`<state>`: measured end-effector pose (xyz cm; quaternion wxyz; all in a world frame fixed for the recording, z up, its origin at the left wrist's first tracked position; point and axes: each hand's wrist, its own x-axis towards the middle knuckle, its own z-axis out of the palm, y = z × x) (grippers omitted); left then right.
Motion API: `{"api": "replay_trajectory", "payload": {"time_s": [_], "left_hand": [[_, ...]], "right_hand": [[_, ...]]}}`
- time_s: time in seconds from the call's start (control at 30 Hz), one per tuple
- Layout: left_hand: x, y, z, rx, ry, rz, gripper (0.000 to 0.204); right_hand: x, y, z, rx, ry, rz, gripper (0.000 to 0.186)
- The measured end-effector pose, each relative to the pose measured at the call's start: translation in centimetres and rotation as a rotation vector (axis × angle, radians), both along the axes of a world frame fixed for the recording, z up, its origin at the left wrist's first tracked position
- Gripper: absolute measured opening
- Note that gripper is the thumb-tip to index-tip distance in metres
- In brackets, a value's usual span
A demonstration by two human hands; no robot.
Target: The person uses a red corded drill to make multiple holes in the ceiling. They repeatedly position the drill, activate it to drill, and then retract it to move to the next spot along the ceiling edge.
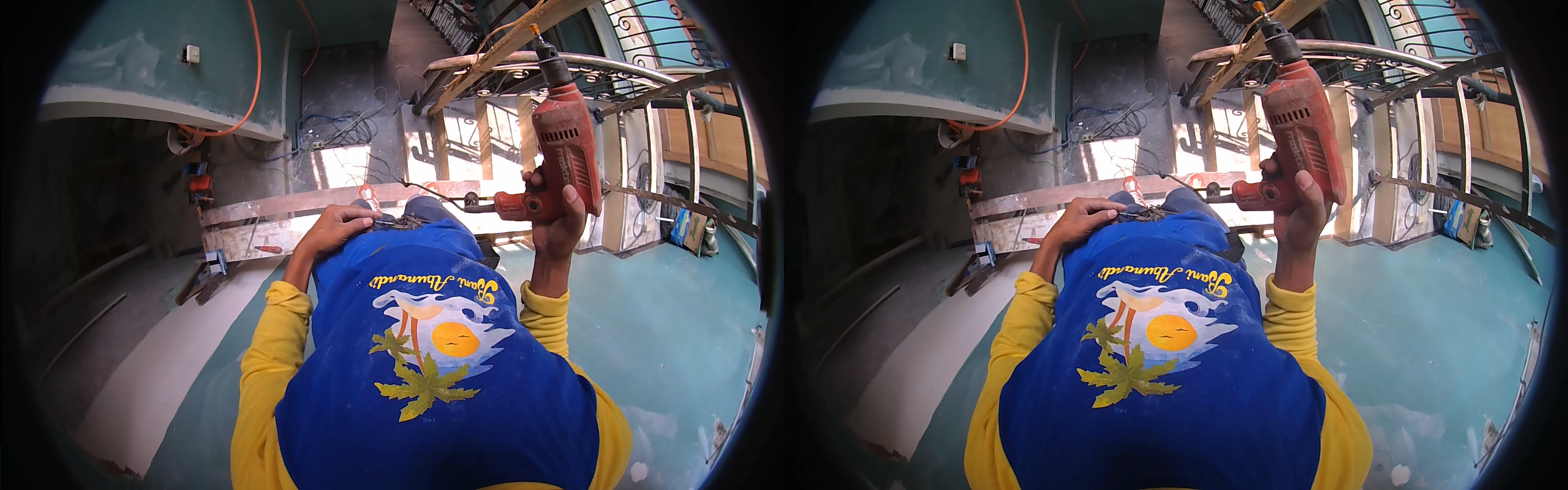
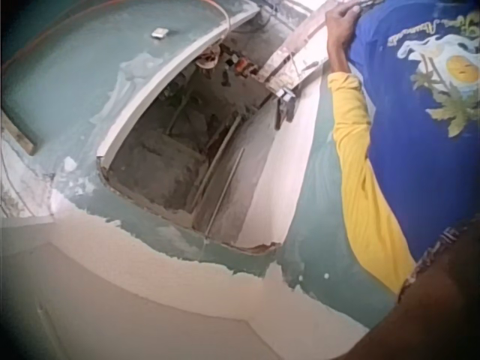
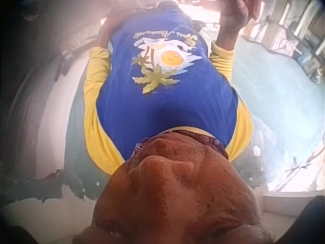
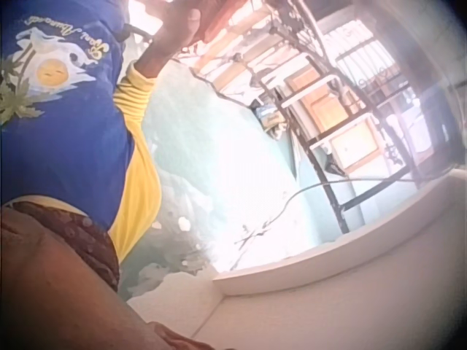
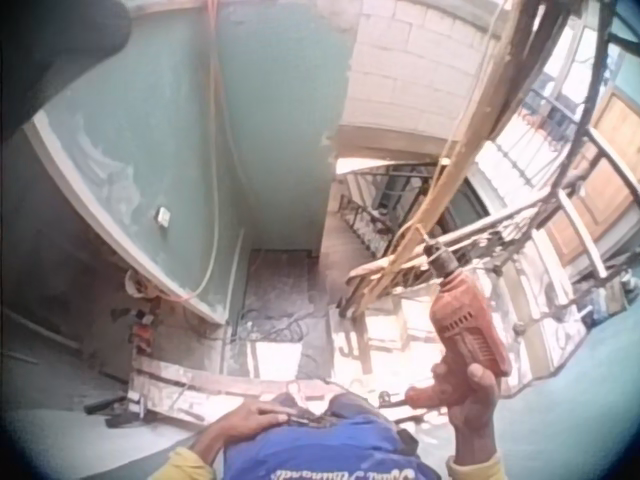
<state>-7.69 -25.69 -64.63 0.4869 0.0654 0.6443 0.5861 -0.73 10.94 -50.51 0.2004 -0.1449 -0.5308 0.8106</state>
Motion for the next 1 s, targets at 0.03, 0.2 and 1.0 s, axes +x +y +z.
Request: {"api": "replay_trajectory", "payload": {"time_s": [0.03, 0.2, 1.0], "left_hand": [[0.0, -0.1, -0.1, -0.016, -0.001, -0.013, 0.027], [0.0, -0.4, -0.5, -0.032, -0.003, -0.028, 0.031], [1.3, -1.3, -2.5, 0.155, -0.466, 0.371, 0.018]], "right_hand": [[-0.1, 0.0, -0.1, 0.0, -0.012, 0.021, 0.062], [-0.3, 0.0, -0.2, -0.004, -0.081, 0.073, 0.062], [0.0, -1.0, -0.5, -0.024, -0.082, 0.079, 0.061]]}}
